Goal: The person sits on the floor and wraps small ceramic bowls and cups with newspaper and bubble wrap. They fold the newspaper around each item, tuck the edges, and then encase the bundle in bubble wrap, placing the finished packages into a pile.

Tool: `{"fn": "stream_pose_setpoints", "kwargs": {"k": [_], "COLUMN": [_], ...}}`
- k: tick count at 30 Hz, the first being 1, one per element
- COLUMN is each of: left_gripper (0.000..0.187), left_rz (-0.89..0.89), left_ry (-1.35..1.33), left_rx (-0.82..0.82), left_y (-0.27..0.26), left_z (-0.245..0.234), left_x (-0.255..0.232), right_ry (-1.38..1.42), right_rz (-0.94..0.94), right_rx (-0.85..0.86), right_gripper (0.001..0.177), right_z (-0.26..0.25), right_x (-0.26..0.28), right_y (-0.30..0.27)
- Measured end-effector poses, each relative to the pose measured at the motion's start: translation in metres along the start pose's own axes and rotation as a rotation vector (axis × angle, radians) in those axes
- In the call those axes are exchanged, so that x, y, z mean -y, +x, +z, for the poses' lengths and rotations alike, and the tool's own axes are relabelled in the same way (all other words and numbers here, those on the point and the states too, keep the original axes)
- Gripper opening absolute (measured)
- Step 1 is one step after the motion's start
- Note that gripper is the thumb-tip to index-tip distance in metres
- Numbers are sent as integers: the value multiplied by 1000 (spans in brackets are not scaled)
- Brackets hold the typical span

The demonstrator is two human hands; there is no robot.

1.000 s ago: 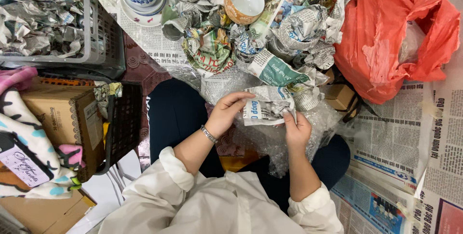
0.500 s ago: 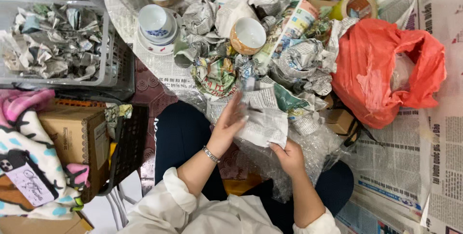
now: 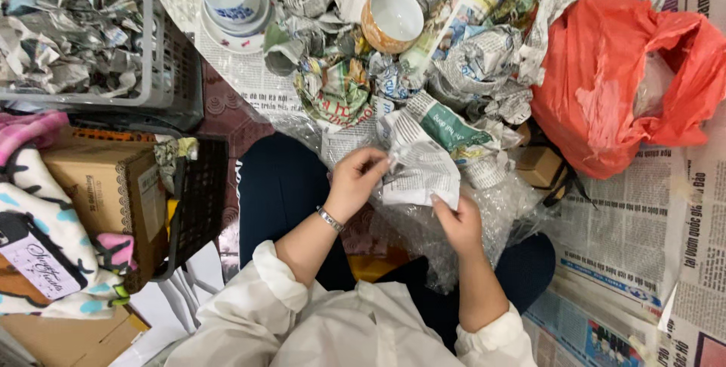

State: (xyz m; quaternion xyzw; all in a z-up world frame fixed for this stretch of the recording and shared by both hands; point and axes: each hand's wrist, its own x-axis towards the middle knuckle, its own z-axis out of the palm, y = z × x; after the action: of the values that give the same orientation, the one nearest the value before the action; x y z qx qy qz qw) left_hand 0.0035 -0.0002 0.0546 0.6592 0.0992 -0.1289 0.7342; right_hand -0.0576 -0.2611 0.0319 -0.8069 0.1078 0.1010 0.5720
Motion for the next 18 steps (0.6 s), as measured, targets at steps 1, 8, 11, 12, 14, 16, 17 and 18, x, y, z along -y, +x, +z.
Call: {"fn": "stream_pose_setpoints", "kwargs": {"k": [1,8,11,12,14,16,17,18], "left_gripper": [11,11,19,23,48,65,68,72], "left_rz": [59,182,24,-4,-42,-79,-98,-117], "left_ry": [35,-217,-436,-491,-630,-682,-664,-647], "left_rx": [-25,46,115,138,186,222,234,246], "left_y": [0,7,6,4,1,0,-2,-2], "left_z": [-1,-11,-11,-10,-9,-8,-9,-9], "left_x": [1,14,19,20,18,12,9,6], "right_ry": [74,653,481,500,537,400,332,254], "right_rz": [-65,-115,-153,-121,-59,-136,-173,-242], "right_rx": [-42,-106,-202,-193,-175,-184,-188,-195], "right_gripper": [21,13,27,30,47,61,68,72], "right_z": [-1,-10,-7,-6,-3,1,2,4], "right_x": [-2,-15,-13,-9,-1,7,11,13], "right_y": [0,1,1,1,3,1,0,0]}}
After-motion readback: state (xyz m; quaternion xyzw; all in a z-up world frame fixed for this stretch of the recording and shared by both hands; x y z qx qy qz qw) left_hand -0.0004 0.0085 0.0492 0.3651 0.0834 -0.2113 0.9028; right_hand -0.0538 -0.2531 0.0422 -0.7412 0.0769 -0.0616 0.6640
